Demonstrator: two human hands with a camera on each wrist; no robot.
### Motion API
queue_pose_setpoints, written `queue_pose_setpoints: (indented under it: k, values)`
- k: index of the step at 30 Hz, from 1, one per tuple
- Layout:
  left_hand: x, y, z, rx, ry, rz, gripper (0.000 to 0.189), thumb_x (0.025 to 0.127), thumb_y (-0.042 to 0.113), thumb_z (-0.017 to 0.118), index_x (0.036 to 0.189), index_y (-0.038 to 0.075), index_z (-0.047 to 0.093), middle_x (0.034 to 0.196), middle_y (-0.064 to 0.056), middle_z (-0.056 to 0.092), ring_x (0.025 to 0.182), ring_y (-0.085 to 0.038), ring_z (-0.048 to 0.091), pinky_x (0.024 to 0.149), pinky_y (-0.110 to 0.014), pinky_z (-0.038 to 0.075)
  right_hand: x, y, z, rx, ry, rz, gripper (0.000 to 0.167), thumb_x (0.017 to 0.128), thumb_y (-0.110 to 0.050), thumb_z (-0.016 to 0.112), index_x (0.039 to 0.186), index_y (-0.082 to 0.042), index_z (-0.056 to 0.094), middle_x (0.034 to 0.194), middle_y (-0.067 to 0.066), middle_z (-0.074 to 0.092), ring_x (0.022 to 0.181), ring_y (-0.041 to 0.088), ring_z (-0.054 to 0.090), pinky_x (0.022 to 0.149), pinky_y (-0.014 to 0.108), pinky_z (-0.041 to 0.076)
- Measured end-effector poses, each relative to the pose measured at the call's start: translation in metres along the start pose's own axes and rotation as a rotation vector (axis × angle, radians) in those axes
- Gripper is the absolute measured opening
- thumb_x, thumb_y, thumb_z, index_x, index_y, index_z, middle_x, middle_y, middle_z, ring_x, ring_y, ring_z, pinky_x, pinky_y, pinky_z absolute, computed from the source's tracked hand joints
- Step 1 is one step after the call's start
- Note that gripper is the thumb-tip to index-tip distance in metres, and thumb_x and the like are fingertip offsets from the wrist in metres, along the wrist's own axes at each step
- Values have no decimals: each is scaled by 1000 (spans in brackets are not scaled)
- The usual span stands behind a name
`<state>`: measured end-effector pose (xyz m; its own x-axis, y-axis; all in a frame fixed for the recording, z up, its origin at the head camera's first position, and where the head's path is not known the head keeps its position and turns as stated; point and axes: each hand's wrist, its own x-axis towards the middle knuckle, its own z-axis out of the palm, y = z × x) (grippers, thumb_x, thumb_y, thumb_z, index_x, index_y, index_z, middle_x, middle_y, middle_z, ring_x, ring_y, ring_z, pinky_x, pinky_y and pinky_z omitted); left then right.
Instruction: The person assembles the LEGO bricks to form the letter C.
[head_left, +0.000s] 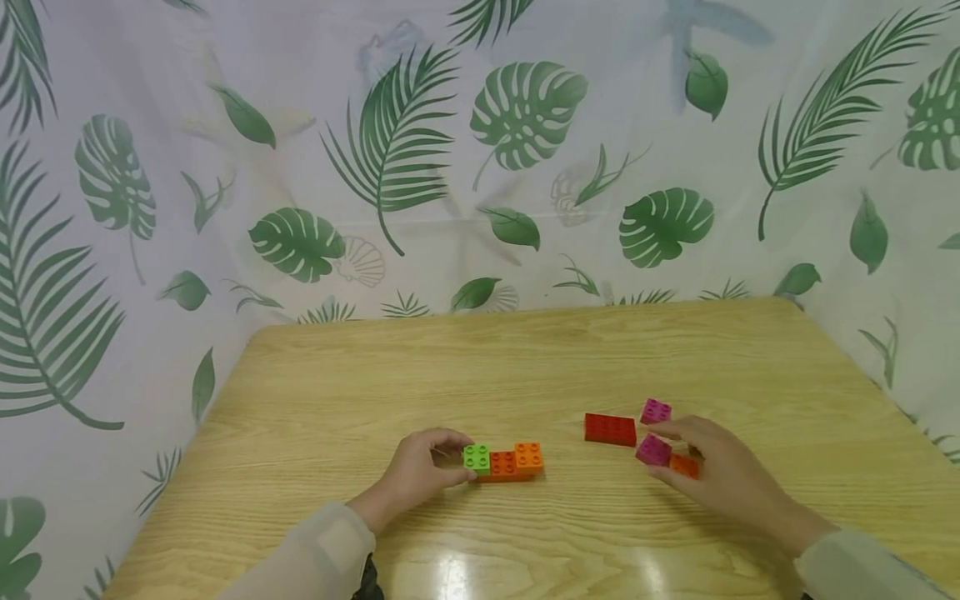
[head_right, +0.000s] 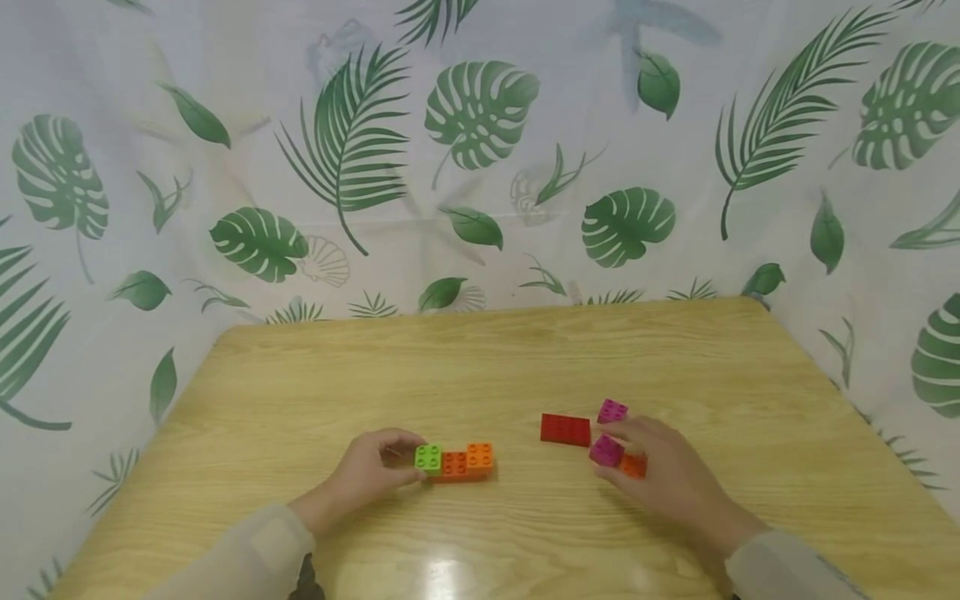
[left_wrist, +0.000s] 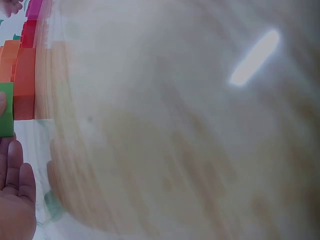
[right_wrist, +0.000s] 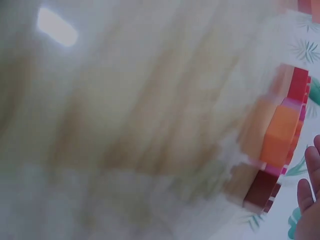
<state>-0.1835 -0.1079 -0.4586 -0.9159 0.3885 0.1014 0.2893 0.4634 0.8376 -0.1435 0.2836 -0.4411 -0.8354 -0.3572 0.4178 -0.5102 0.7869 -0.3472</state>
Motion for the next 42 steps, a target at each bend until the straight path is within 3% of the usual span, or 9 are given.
queue_pose_setpoints:
  k: [3, 6, 13, 25, 34, 40, 42]
  values:
    - [0, 1, 0, 1, 0, -6, 32, 76, 12, 81, 106, 7, 69, 94, 2, 65, 87, -16, 60, 75, -26, 52, -5, 4, -3, -31, -3, 7, 46, 74, -27, 83, 114, -10, 68, 101, -4, 63, 78, 9, 54, 66, 32, 52]
    - [0, 1, 0, 3, -2, -9, 33, 76, 12, 81, 106, 7, 69, 95, 1, 65, 88, -17, 60, 76, -26, 52, -11, 7, -6, -49, -9, 7, 46, 73, -28, 83, 113, -9, 68, 97, -5, 63, 81, 12, 55, 71, 38, 52]
    - [-1, 2, -1, 9, -10, -8, 33, 77, 13, 81, 108, 7, 69, 97, 2, 65, 89, -17, 60, 77, -27, 51, -20, 13, -10, -42, -68, 75, 48, 76, -34, 81, 113, -6, 67, 110, 13, 65, 103, 39, 57, 85, 58, 44]
    - [-3, 4, -2, -21, -25, -7, 33, 78, 13, 80, 109, 8, 68, 99, 1, 65, 91, -18, 60, 76, -27, 51, -27, 17, -10, -47, -145, 172, 51, 79, -40, 77, 112, -4, 66, 111, 19, 64, 103, 44, 57, 86, 60, 44]
    - [-3, 4, -2, -19, -27, -6, 32, 79, 14, 80, 109, 8, 68, 100, 1, 64, 91, -17, 60, 76, -26, 51, -22, 16, -20, 20, -151, 235, 45, 80, -37, 77, 109, -4, 66, 105, 13, 65, 95, 36, 61, 81, 57, 48]
    - [-3, 4, -2, -18, -26, -14, 33, 79, 14, 79, 109, 9, 68, 99, 2, 64, 91, -17, 60, 76, -26, 51, -11, 16, -25, -56, -65, 105, 37, 78, -27, 81, 105, -6, 68, 83, -10, 55, 75, 10, 51, 67, 33, 50]
    - [-3, 5, -2, -15, -27, -16, 33, 79, 15, 79, 109, 9, 68, 99, 2, 64, 91, -17, 59, 77, -27, 51, -6, 13, -25, -40, -58, 85, 37, 77, -27, 81, 106, -7, 68, 82, -11, 53, 72, 8, 47, 62, 27, 48]
